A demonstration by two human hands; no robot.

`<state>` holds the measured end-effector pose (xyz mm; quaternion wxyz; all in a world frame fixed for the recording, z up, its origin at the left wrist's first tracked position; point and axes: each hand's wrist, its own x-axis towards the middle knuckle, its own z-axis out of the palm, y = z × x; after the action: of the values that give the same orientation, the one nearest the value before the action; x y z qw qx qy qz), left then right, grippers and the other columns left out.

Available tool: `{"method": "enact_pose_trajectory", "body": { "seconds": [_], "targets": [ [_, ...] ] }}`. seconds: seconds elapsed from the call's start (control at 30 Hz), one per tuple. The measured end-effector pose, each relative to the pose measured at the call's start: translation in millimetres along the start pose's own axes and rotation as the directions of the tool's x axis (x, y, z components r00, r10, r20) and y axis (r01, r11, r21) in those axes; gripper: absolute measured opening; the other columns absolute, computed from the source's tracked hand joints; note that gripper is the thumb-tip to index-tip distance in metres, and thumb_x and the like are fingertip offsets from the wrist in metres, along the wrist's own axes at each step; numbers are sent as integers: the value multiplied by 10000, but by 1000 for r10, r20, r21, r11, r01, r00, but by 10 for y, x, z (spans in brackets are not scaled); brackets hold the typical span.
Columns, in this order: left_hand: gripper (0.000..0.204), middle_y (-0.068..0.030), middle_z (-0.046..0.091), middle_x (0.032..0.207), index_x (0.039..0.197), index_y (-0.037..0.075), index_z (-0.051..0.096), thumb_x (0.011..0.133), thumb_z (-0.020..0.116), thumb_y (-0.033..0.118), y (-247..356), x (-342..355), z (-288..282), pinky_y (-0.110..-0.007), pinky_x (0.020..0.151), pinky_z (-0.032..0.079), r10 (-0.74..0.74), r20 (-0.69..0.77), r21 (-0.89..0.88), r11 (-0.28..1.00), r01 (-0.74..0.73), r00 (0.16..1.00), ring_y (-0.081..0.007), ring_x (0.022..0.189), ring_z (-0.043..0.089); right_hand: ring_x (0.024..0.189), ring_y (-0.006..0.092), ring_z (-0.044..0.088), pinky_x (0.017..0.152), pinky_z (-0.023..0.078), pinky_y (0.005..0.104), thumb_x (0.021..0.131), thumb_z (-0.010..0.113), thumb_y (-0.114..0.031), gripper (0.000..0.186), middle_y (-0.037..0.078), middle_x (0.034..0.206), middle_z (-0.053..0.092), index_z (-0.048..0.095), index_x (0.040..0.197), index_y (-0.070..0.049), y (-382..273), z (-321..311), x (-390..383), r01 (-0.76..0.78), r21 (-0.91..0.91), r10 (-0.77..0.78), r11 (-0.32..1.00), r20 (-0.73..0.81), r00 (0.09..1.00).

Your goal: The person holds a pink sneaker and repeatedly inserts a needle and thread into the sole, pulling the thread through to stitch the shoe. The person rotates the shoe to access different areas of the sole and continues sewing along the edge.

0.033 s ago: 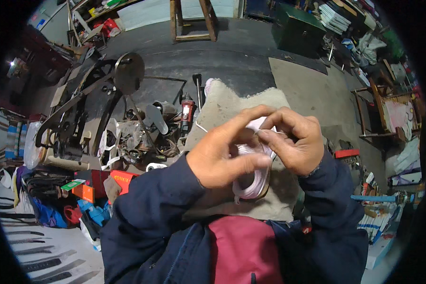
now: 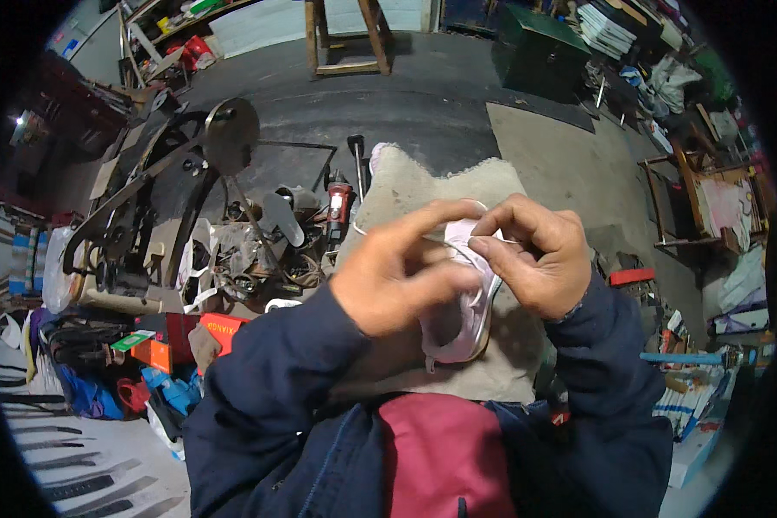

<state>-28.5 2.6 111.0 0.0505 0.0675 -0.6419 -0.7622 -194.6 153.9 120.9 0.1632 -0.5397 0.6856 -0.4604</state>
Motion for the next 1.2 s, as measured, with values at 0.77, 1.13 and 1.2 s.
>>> {"method": "enact_pose_trajectory", "body": {
  "seconds": [0.77, 1.13, 1.2],
  "targets": [
    [104, -135, 691, 856, 961, 39, 671, 891, 694, 112, -1092, -1440, -1363, -372, 733, 528, 342, -762, 638, 249, 728, 550, -300, 788, 670, 535, 11, 463, 495, 362, 213, 867, 727, -66, 96, -21, 598, 565, 691, 867, 23, 647, -154, -750, -352, 184, 370, 918, -73, 926],
    [369, -151, 701, 1056, 1206, -14, 625, 856, 706, 68, -431, -467, 501, -301, 717, 518, 250, -299, 495, 866, -74, 921, -210, 804, 682, 539, 207, 649, 512, 480, 289, 783, 755, -42, 71, 124, 691, 680, 712, 828, -9, 267, 271, -534, -13, 51, 11, 999, 39, 999],
    [309, -155, 712, 961, 1149, -1, 653, 869, 726, 108, -472, -295, 581, -313, 713, 529, 299, -287, 455, 879, -145, 910, -253, 798, 703, 535, 204, 651, 511, 484, 296, 781, 756, -41, 69, 124, 689, 682, 709, 821, -10, 216, 295, -535, 24, 70, -26, 997, 17, 1000]
  ]
}}
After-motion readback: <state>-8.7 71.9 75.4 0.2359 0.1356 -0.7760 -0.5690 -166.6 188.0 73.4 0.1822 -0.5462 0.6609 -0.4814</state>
